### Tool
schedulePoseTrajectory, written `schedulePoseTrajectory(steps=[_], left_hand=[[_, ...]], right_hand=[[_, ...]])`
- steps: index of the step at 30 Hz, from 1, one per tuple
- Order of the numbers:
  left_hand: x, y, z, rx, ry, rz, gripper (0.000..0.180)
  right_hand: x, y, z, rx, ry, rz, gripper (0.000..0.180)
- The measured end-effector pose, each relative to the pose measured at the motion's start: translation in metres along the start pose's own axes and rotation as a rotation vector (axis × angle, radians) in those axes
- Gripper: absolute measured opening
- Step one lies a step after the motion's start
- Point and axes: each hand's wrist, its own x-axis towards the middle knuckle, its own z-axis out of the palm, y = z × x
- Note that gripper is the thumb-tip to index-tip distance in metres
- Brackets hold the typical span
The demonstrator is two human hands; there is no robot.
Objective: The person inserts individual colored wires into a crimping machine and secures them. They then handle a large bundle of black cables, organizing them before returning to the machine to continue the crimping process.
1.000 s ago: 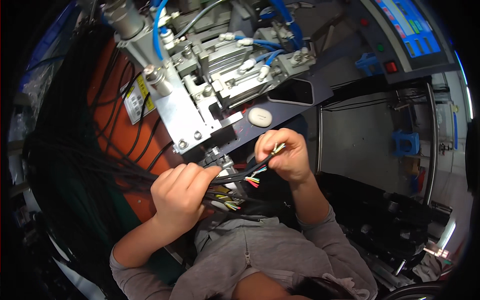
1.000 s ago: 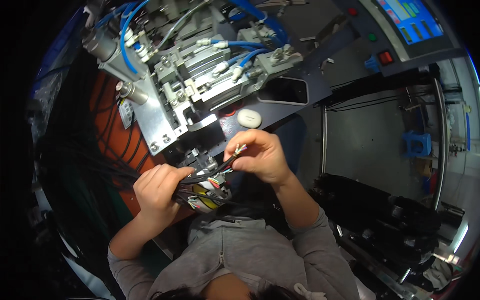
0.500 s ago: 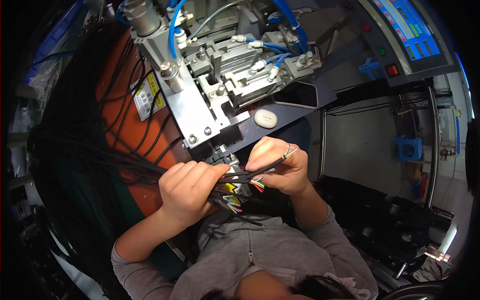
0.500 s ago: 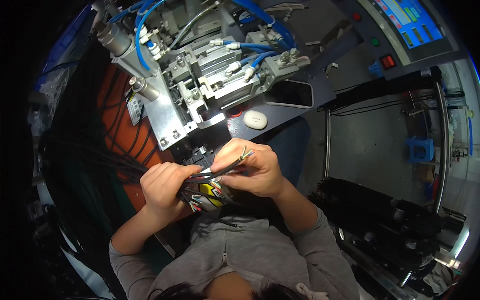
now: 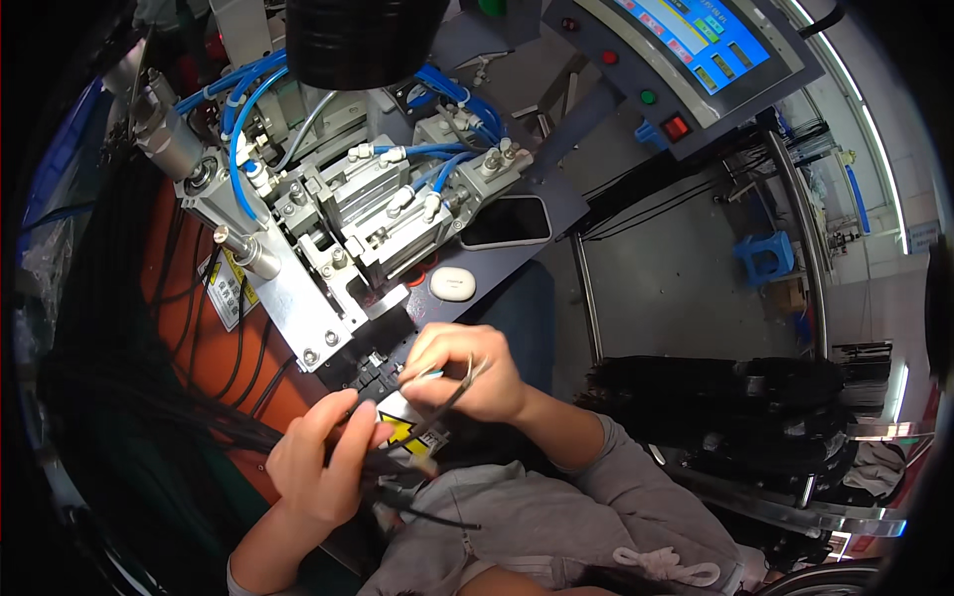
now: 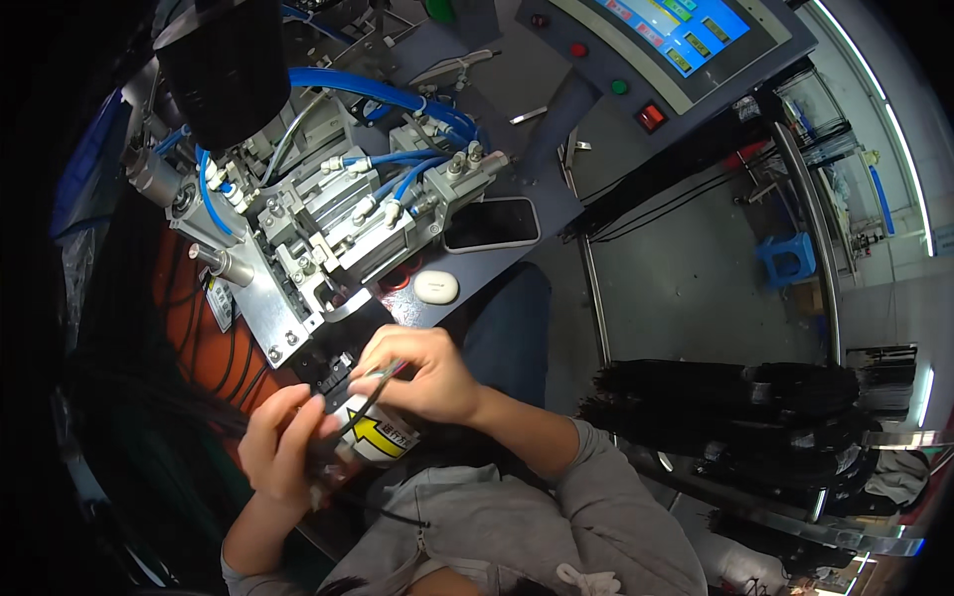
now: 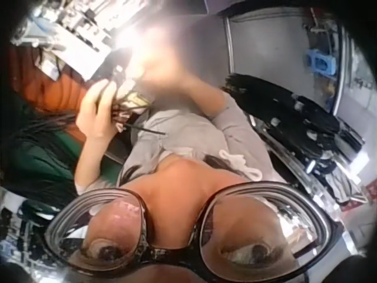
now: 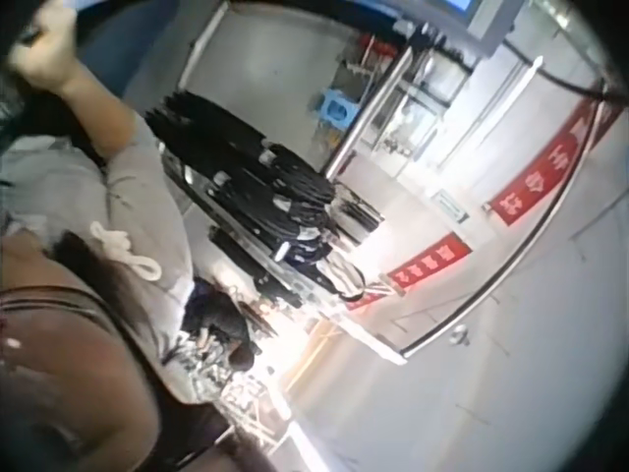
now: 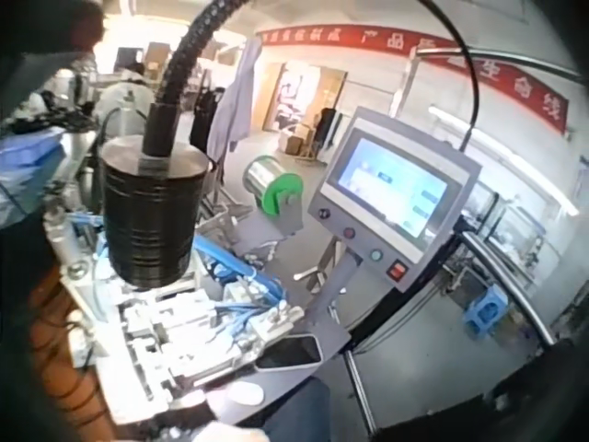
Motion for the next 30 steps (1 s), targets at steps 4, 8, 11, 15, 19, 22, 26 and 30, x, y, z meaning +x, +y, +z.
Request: schedulePoseTrajectory(steps=[4,8,11,15,19,22,26,30], left_hand=[[-0.005,-0.004,0.003,-0.013,-0.058,-0.005,0.032],[-0.006,-0.010,0.005,0.050,-0.015,0.024,0.029],[-0.008,-0.008,0.006,0.096,0.019,0.042,0.023],[-0.009,-0.009,0.009,0.071,0.130,0.061,0.019],[-0.009,-0.010,0.011,0.061,0.129,0.061,0.019],[-0.009,-0.010,0.012,0.045,0.142,0.066,0.019],[-0.008,-0.011,0.012,0.064,0.104,0.059,0.019],[-0.007,-0.009,0.012,0.069,0.052,0.016,0.018]], right_hand=[[0.009,-0.001,0.019,-0.034,-0.031,-0.114,0.014],[0.014,-0.005,0.022,0.024,0.016,-0.108,0.019],[0.012,-0.001,0.038,0.472,0.156,-0.160,0.031],[0.017,-0.001,0.031,0.384,-0.025,-0.207,0.031],[0.024,-0.002,0.029,0.101,-0.002,-0.311,0.027],[0.028,-0.006,0.023,-0.116,-0.042,-0.367,0.021],[0.027,-0.011,0.017,0.089,-0.128,-0.071,0.014],[0.022,-0.014,0.025,0.175,0.020,0.060,0.012]])
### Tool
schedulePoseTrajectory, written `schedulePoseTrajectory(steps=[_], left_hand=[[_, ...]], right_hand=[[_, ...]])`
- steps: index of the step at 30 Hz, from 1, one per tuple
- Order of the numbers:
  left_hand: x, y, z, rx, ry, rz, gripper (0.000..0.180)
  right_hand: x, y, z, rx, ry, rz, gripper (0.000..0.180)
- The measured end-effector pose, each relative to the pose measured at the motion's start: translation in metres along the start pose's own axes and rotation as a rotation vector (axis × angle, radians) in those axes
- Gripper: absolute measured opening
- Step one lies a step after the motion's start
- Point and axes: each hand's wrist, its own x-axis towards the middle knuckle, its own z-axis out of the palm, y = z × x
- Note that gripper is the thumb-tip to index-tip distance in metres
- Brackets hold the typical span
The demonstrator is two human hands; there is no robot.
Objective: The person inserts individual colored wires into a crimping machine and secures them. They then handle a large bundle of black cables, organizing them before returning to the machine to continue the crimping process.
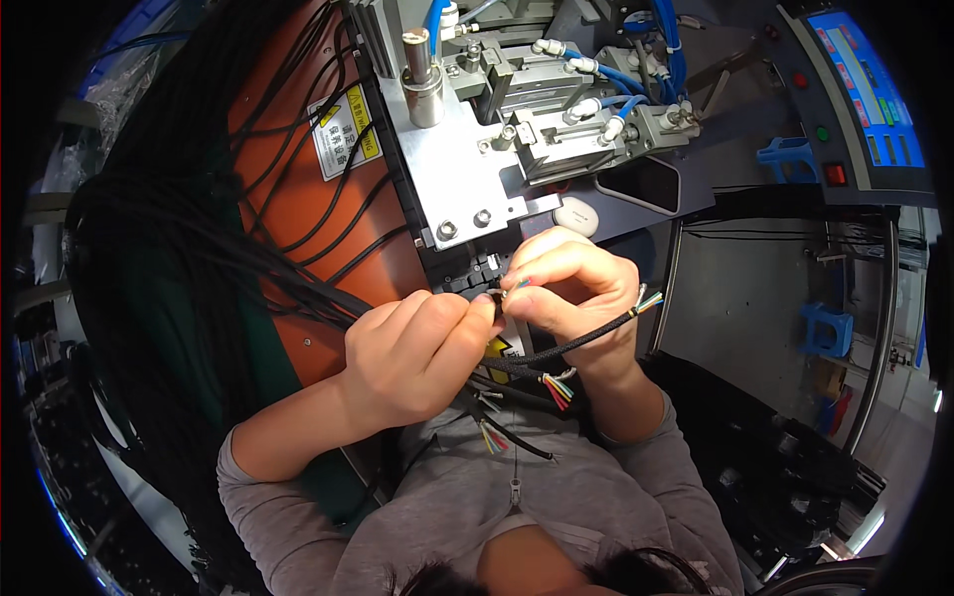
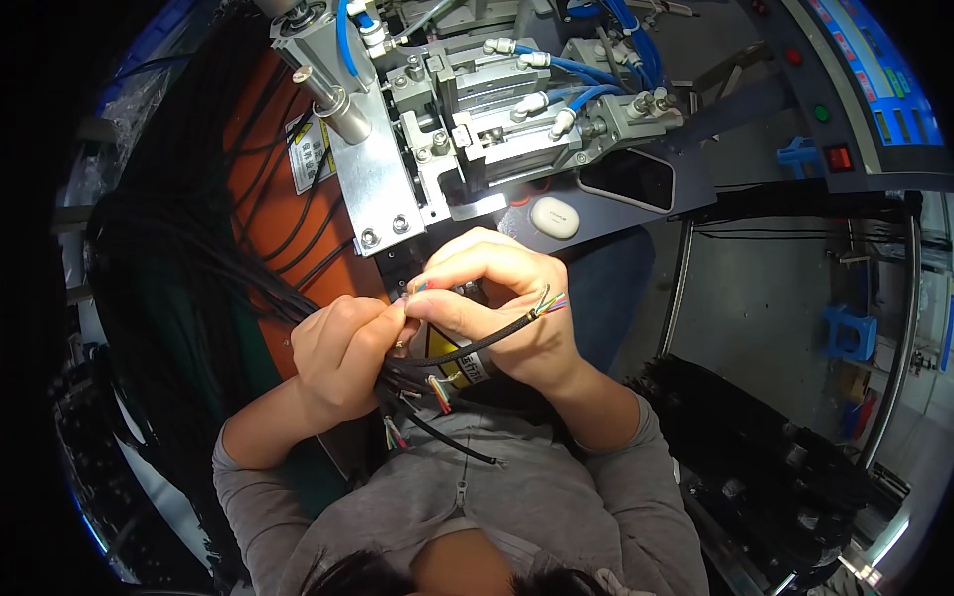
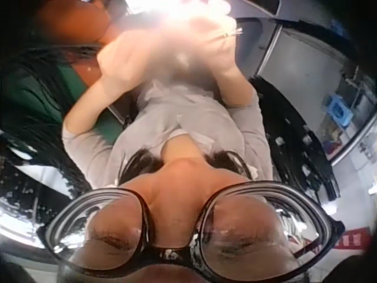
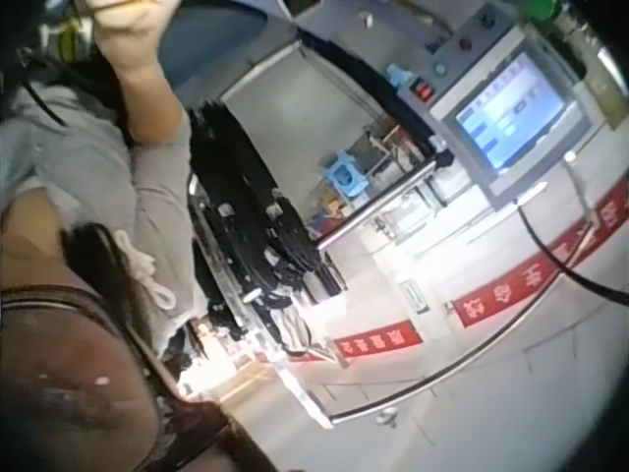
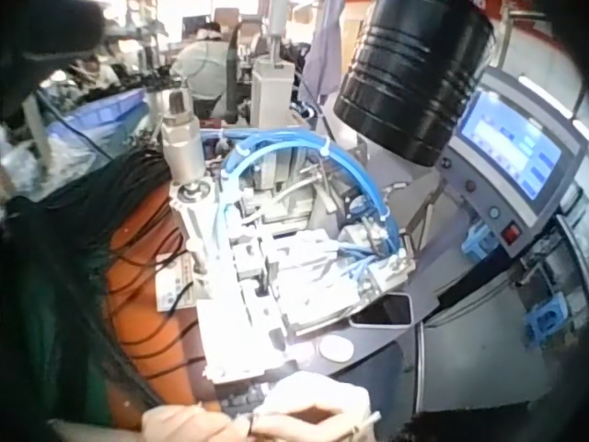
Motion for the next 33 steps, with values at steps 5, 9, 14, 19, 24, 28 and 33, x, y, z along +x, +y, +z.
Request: schedulePoseTrajectory(steps=[5,9,14,19,24,28,33], left_hand=[[-0.003,0.000,0.004,0.057,-0.010,-0.027,0.016],[0.000,0.000,0.002,0.114,-0.040,0.000,0.018],[-0.006,0.000,0.008,0.151,-0.044,0.035,0.023],[-0.010,0.001,0.014,0.173,-0.090,0.030,0.025],[-0.013,0.003,0.018,0.189,-0.201,-0.003,0.036],[-0.008,0.006,0.016,0.227,-0.294,-0.090,0.035],[-0.011,0.007,0.021,0.281,-0.281,-0.130,0.033]], right_hand=[[-0.003,0.003,0.008,-0.590,0.130,-0.349,0.017],[-0.002,-0.005,-0.001,-0.675,0.047,-0.234,0.015],[-0.006,-0.005,-0.022,-0.253,-0.153,0.276,0.011],[-0.010,0.013,-0.028,-0.129,-0.084,0.292,0.010],[-0.005,0.022,-0.026,-0.501,-0.042,0.103,0.008],[-0.001,0.029,-0.015,-0.749,-0.017,-0.089,0.006],[-0.001,0.032,-0.011,-0.888,-0.035,-0.179,0.007]])
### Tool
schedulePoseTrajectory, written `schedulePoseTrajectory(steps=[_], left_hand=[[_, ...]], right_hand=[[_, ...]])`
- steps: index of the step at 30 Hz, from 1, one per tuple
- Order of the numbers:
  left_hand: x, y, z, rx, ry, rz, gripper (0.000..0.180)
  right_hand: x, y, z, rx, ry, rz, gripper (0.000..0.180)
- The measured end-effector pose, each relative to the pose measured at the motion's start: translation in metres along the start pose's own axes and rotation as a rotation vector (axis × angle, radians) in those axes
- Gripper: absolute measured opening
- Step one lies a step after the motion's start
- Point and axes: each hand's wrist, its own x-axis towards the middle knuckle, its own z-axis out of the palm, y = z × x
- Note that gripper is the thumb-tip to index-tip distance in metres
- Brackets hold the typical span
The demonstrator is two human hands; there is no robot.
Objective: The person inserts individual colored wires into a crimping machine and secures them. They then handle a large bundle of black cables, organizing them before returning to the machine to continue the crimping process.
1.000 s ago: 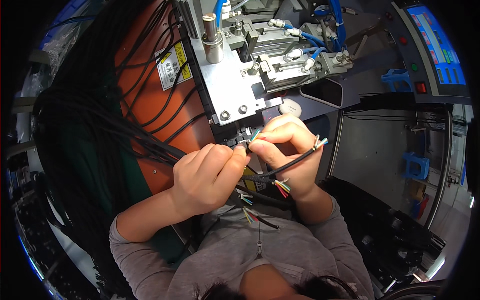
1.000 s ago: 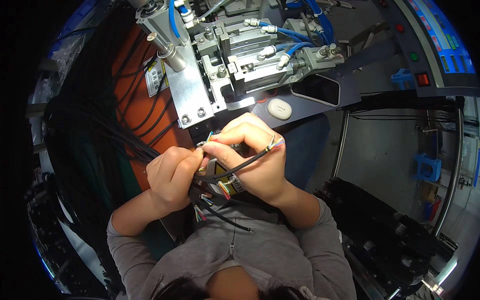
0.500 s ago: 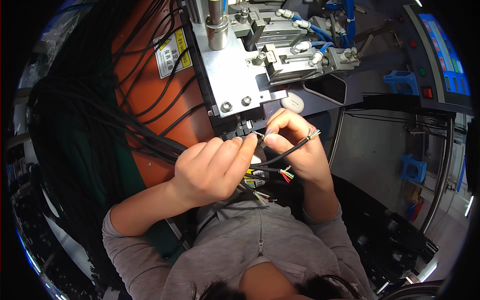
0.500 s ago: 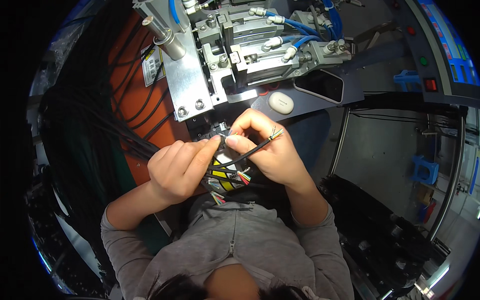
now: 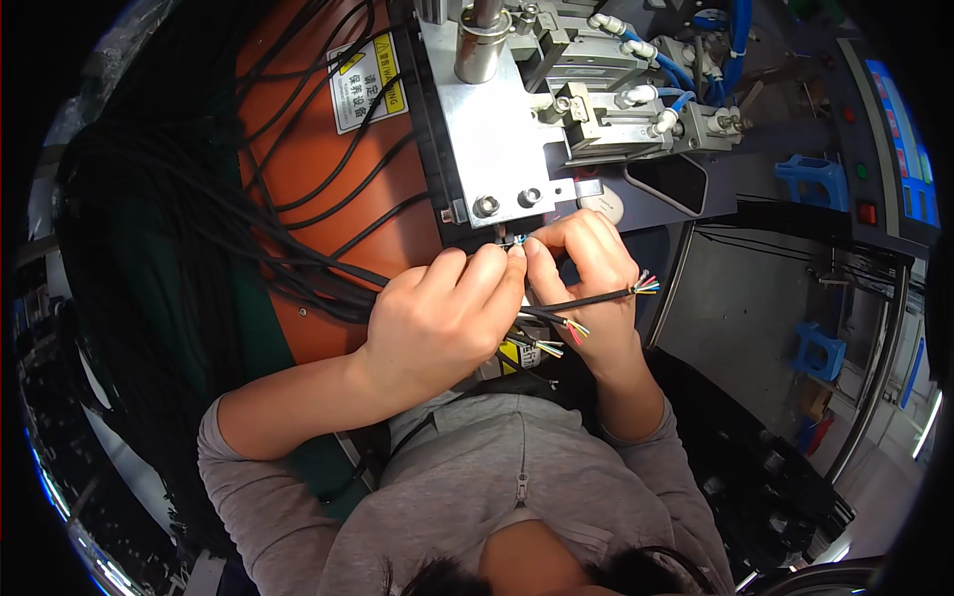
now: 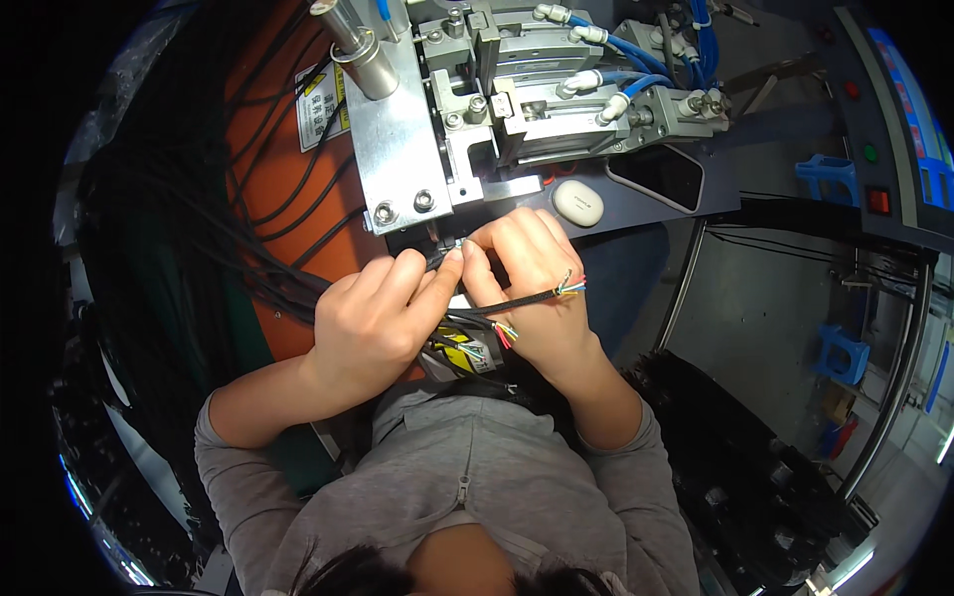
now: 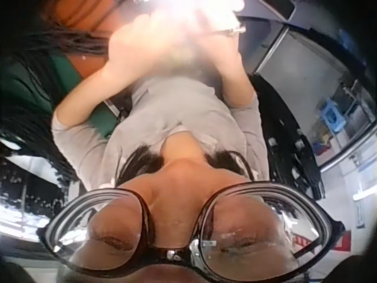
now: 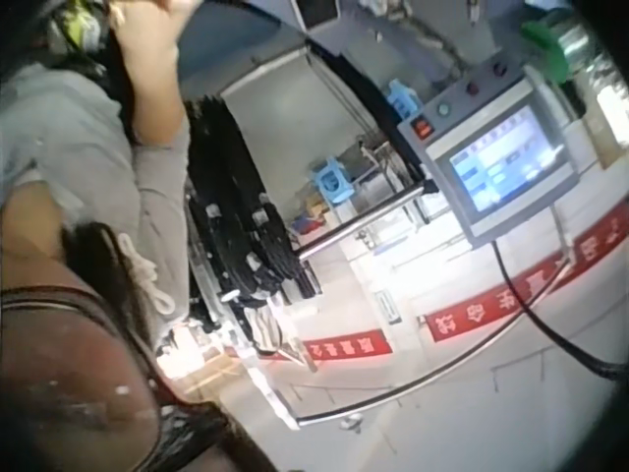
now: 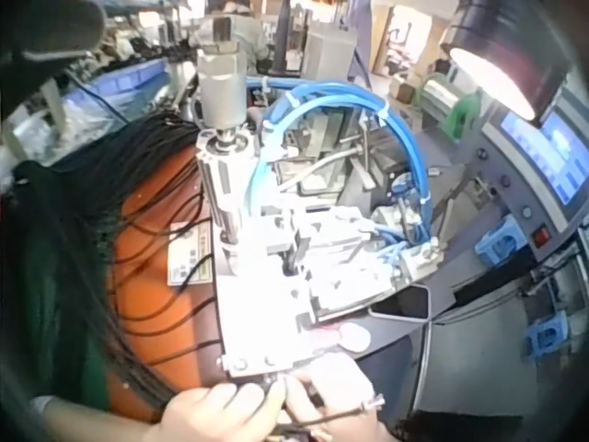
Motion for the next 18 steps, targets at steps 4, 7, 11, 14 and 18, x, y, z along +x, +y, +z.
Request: schedulePoseTrajectory(steps=[4,7,11,14,18], left_hand=[[0.001,0.000,0.000,-0.004,-0.002,-0.014,0.031],[0.002,0.001,-0.001,0.011,-0.014,-0.022,0.030],[0.004,0.001,0.000,0.002,0.001,-0.015,0.030],[0.003,-0.003,0.002,-0.040,0.026,-0.006,0.030],[0.001,-0.008,0.005,-0.072,0.076,0.029,0.023]], right_hand=[[-0.004,0.002,0.000,0.002,-0.006,0.023,0.007],[-0.004,0.006,0.004,0.043,0.055,-0.018,0.007],[-0.006,0.011,0.008,0.116,0.075,0.060,0.007],[-0.009,0.012,0.010,0.259,0.043,0.246,0.007],[-0.016,0.018,0.013,0.661,-0.057,0.607,0.009]])
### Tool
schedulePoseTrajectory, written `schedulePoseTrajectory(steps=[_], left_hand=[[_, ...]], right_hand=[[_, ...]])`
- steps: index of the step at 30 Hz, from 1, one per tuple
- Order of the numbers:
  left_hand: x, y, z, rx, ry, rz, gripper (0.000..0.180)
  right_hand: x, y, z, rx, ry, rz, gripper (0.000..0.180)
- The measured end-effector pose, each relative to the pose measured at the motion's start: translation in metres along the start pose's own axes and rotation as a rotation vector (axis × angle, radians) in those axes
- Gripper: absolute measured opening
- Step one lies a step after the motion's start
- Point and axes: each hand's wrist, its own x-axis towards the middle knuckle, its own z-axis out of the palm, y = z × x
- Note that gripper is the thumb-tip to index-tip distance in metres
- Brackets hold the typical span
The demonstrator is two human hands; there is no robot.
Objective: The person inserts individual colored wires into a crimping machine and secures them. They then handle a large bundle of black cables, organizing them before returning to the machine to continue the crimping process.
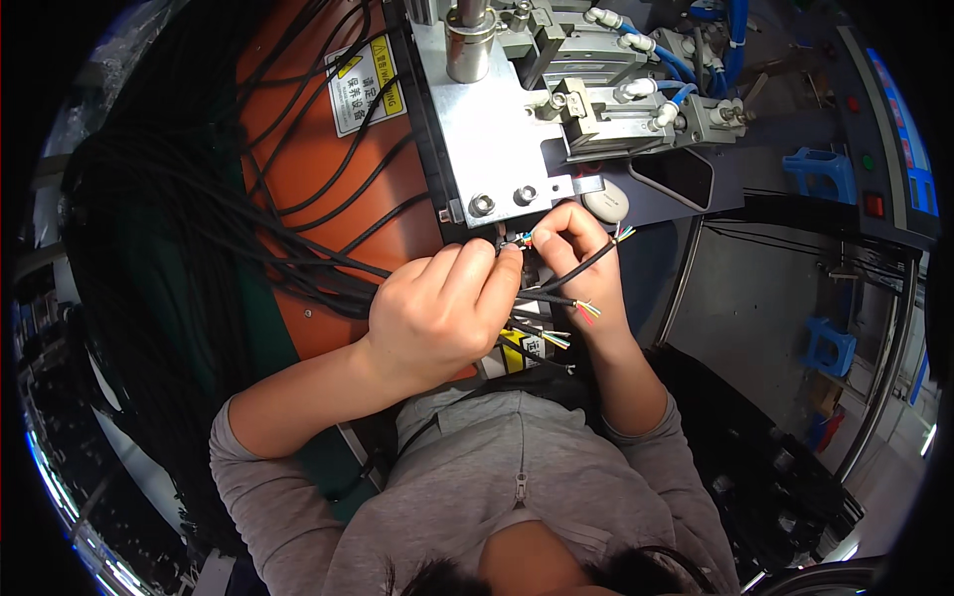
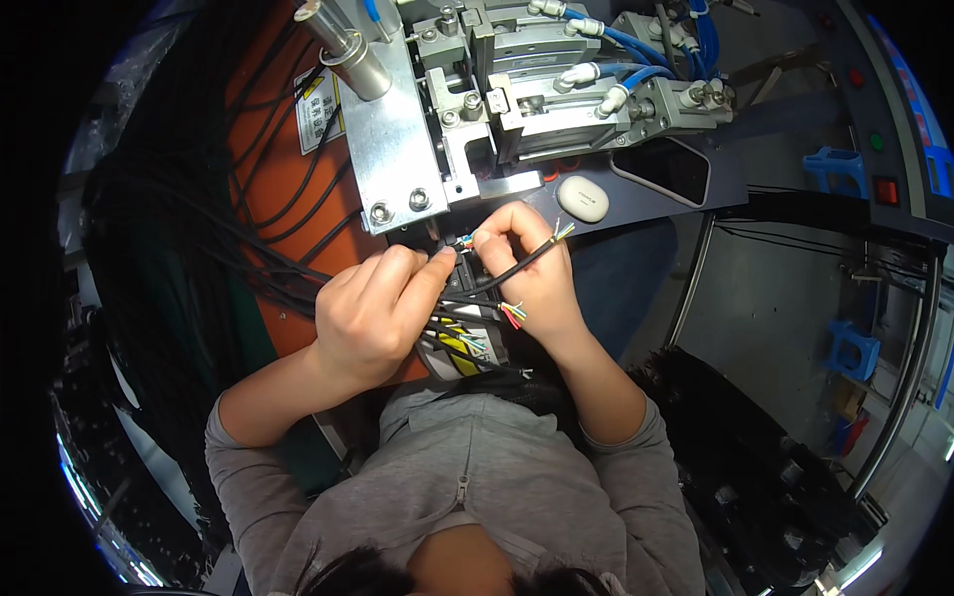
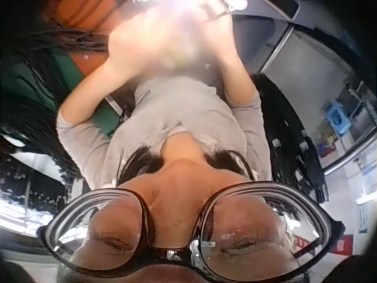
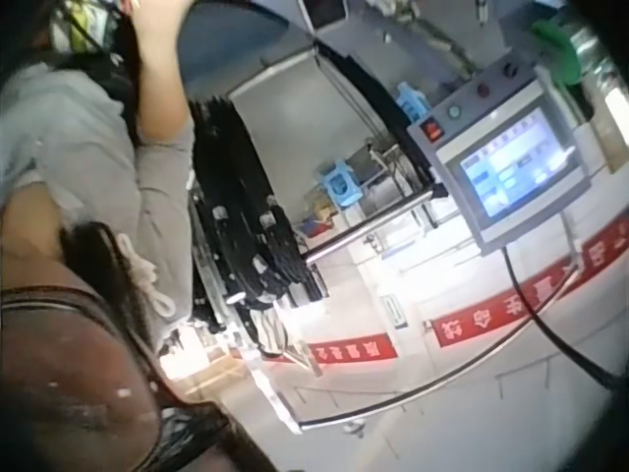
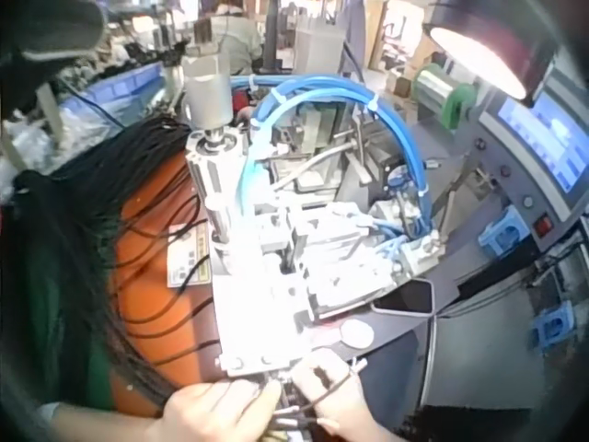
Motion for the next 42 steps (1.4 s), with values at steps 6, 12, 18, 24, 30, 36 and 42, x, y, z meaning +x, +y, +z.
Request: schedulePoseTrajectory(steps=[6,12,18,24,30,36,42], left_hand=[[0.005,-0.005,-0.003,-0.014,-0.016,-0.004,0.027],[0.003,0.005,-0.016,0.047,-0.172,-0.108,0.022],[0.000,0.009,-0.020,0.103,-0.209,-0.158,0.018],[0.007,-0.002,-0.025,-0.243,-0.153,-0.083,0.018],[0.015,0.000,-0.031,-0.286,0.109,-0.056,0.024],[0.012,-0.004,-0.034,-0.560,0.018,-0.182,0.022],[0.012,-0.004,-0.036,-0.660,0.198,-0.215,0.030]], right_hand=[[0.004,0.010,-0.001,0.252,-0.057,0.124,0.010],[0.000,0.004,0.005,0.014,0.022,-0.014,0.013],[-0.004,0.000,-0.030,0.400,-0.251,-0.143,0.030],[-0.005,-0.006,-0.051,0.450,-0.215,-0.392,0.015],[-0.013,-0.008,-0.040,0.619,-0.068,-0.150,0.009],[-0.004,-0.001,-0.051,0.655,-0.010,-0.158,0.008],[-0.009,0.000,-0.052,0.512,-0.021,-0.170,0.011]])
